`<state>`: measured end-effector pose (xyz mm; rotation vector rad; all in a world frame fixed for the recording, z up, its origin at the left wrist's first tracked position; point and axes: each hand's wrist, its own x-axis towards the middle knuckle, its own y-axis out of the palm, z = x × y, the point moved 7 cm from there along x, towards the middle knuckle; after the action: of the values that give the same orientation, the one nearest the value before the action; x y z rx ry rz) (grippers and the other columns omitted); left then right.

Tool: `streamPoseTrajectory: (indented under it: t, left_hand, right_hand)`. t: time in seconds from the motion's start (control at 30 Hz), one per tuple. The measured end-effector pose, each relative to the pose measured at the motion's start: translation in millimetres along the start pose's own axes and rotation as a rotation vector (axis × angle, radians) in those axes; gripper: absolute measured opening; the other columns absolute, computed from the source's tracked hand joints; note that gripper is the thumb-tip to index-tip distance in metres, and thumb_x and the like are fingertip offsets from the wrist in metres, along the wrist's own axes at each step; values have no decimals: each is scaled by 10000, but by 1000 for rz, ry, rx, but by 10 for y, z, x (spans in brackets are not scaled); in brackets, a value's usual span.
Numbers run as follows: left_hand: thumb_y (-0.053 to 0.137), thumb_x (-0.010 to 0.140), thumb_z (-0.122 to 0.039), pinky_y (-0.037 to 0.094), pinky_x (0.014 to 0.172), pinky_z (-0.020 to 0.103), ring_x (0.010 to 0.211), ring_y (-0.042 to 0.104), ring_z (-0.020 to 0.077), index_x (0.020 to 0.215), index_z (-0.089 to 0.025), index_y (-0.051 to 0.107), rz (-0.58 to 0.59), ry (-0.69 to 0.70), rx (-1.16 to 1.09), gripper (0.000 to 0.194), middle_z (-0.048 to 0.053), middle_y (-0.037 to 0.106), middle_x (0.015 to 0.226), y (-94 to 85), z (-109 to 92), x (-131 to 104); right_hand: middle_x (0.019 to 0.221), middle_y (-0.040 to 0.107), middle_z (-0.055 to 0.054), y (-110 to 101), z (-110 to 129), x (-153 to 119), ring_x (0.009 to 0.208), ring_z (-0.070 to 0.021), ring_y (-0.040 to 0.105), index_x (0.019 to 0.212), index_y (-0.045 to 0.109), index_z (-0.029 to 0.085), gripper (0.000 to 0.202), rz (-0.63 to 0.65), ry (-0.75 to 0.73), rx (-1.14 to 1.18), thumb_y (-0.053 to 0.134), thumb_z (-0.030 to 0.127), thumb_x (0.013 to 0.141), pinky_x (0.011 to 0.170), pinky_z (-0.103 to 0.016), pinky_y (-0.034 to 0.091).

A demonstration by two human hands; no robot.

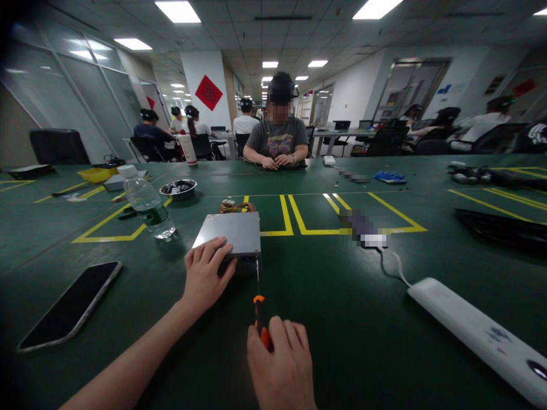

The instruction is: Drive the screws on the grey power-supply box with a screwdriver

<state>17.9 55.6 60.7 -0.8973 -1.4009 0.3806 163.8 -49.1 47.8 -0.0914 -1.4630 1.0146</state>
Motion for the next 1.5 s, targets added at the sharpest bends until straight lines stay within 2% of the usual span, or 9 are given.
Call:
streamPoseTrajectory:
  t: [0.23,0.4,0.73,0.93,1.03,1.17,1.27,1.4,1.5]
  left_hand:
    - [489,838,-313,307,886,424,1127,458,253,1097,-249,542,1,-7,-2,272,73,552,1217,22,8,-7]
    - [508,824,-301,307,890,434,1121,464,262,1098,-256,549,-12,-9,-15,280,76,562,1204,14,10,-4]
    - [490,837,-314,307,888,422,1125,466,252,1090,-247,546,-3,-14,-4,268,69,561,1207,9,8,-4]
    - [499,831,-313,307,891,424,1121,468,254,1092,-249,548,-6,-12,-8,273,67,562,1206,11,8,-5]
    - [493,834,-313,307,894,425,1130,465,254,1093,-253,547,-2,-12,-14,272,70,561,1205,11,8,-2]
    - [492,833,-315,310,892,427,1128,467,259,1095,-252,549,-1,-15,-13,276,71,556,1213,8,11,-3]
    - [495,830,-315,313,890,431,1129,463,264,1103,-248,546,10,-13,-10,285,76,549,1223,23,15,-6]
    - [499,829,-311,306,895,437,1127,461,261,1103,-253,542,6,-14,-11,283,74,549,1224,28,22,-7]
    - [493,834,-313,308,890,432,1122,462,257,1098,-248,543,4,-10,-10,276,76,555,1215,19,15,-3]
  right_hand:
    - [664,469,0,-38,-58,25,593,-119,457,893,597,217,135,71,-19,22,471,202,846,560,-246,347]
    - [751,591,-28,-52,-237,-38,580,-124,561,1068,483,159,312,79,173,112,452,403,877,505,-229,448]
    - [650,523,-8,-111,-95,-7,588,-124,518,946,571,156,131,-43,-2,-12,495,166,840,556,-257,404]
    - [658,458,3,-63,-110,-11,577,-109,460,912,607,208,167,43,15,10,479,144,825,551,-244,379]
    - [704,506,-10,-59,-136,-4,606,-121,510,980,586,207,165,67,41,55,514,257,840,557,-245,418]
    - [785,601,-25,-38,-243,-33,626,-140,584,1093,490,185,373,85,207,122,489,464,847,538,-247,469]
    - [752,605,-9,-39,-282,-66,594,-124,585,996,486,187,242,49,270,142,467,395,873,525,-229,468]
    - [715,557,-8,-99,-165,-38,611,-123,552,954,538,187,122,-28,82,59,490,224,848,571,-249,447]
    - [685,505,-6,-106,-131,-2,580,-117,508,934,568,198,138,-3,32,25,496,156,823,546,-253,416]
